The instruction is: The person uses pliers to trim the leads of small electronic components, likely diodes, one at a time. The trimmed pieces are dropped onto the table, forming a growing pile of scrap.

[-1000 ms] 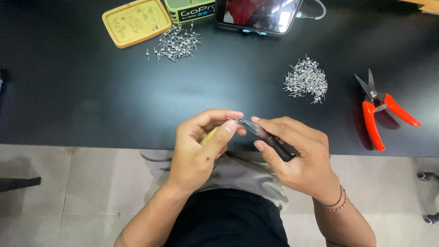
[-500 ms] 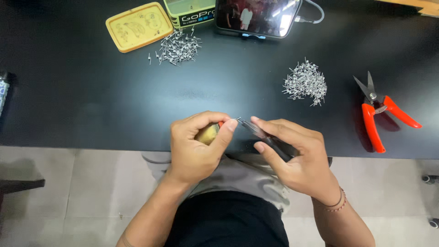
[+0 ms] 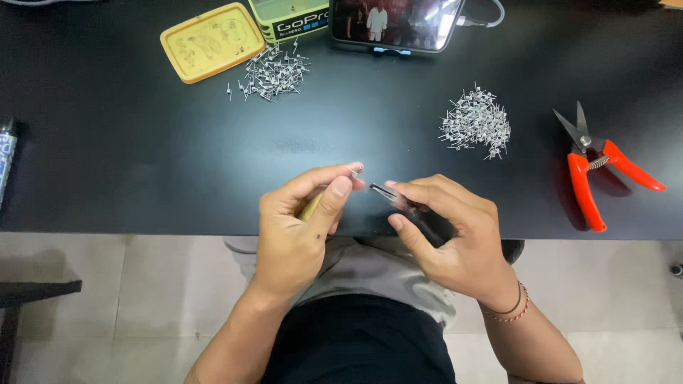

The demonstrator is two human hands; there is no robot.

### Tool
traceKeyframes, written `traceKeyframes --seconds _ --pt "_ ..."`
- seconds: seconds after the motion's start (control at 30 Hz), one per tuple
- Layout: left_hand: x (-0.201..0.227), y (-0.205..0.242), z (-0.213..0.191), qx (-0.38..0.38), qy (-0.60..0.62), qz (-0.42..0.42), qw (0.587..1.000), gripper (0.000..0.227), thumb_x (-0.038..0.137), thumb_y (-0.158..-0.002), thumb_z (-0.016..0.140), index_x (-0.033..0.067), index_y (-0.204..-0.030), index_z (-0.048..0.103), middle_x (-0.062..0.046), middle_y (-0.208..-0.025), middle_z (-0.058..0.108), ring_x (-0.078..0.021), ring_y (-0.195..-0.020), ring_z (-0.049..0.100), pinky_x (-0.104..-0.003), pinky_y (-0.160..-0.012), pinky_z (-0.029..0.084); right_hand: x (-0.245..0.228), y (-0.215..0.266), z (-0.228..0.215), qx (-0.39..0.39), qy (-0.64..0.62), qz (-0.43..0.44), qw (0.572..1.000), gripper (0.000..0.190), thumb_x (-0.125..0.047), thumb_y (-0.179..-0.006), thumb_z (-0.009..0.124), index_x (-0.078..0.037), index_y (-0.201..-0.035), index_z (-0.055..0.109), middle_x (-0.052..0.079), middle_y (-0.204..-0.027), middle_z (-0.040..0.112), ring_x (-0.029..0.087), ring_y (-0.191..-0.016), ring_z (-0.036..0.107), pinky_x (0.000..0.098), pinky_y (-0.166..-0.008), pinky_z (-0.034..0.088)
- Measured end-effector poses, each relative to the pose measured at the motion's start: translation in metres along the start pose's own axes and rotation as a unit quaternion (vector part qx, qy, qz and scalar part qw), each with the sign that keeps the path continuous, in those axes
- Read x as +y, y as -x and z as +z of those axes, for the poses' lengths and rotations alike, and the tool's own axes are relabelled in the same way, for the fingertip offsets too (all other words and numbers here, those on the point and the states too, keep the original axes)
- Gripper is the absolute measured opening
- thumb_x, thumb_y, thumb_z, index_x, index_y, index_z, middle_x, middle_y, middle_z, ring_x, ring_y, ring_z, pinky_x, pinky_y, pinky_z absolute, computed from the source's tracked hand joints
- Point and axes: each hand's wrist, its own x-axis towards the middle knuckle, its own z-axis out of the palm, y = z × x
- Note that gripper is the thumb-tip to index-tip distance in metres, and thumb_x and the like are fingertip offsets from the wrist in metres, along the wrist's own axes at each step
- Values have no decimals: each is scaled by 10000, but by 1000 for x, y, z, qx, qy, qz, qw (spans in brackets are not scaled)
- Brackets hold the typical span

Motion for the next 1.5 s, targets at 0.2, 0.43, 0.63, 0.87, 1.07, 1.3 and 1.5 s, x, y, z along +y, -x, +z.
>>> traceKeyframes --seconds 0.2,0.43,0.63,0.87,1.07,1.3,1.5 --pt "-5 1 -1 -7 -34 36 999 218 89 -939 702 22 -1144 731 -116 -1095 792 -161 -1038 764 -260 -956 588 3 -3 2 -6 8 -4 1000 242 -104 -935 723 -31 -1165 710 88 -938 723 191 -780 653 280 -774 525" --pt "-2 3 2 5 -34 51 998 192 41 -924 719 44 -1115 734 -117 -1138 783 -185 -1059 771 -274 -987 621 1 -3 3 1 5 -4 1000 230 -100 -932 723 -28 -1150 711 93 -919 727 182 -778 672 251 -739 574" --pt "-4 2 2 3 -31 45 998 207 59 -918 737 44 -1125 745 -105 -1138 790 -135 -1028 758 -245 -952 597 4 -3 3 -10 4 -7 1000 248 -99 -932 721 -11 -1164 711 111 -948 729 210 -801 674 291 -780 530" --pt "-6 -3 9 61 -185 199 960 184 10 -955 722 47 -1135 739 -86 -906 731 -150 -808 699 -267 -854 595 0 -4 3 -7 1 32 999 201 -97 -922 729 -16 -1106 733 85 -939 765 178 -763 688 256 -721 530" --pt "-16 -5 13 103 -235 269 928 165 -39 -944 732 30 -1093 747 -153 -1037 755 -147 -723 671 -254 -759 557 2 0 0 -26 14 71 997 219 -122 -919 727 -23 -1114 744 66 -925 767 160 -764 693 255 -735 511" --pt "-19 -3 15 117 -313 286 898 171 8 -983 697 66 -1133 638 -65 -1035 731 -218 -901 734 -310 -810 564 2 3 1 -19 11 70 997 216 -123 -919 729 -34 -1115 740 49 -895 752 153 -754 680 247 -725 514" --pt "-16 -5 11 101 -382 330 857 117 79 -1053 596 55 -1128 683 -72 -1034 725 -204 -795 680 -327 -753 549 -1 1 -1 -22 20 76 997 220 -109 -915 735 -46 -1126 743 50 -888 755 149 -753 684 245 -717 521"
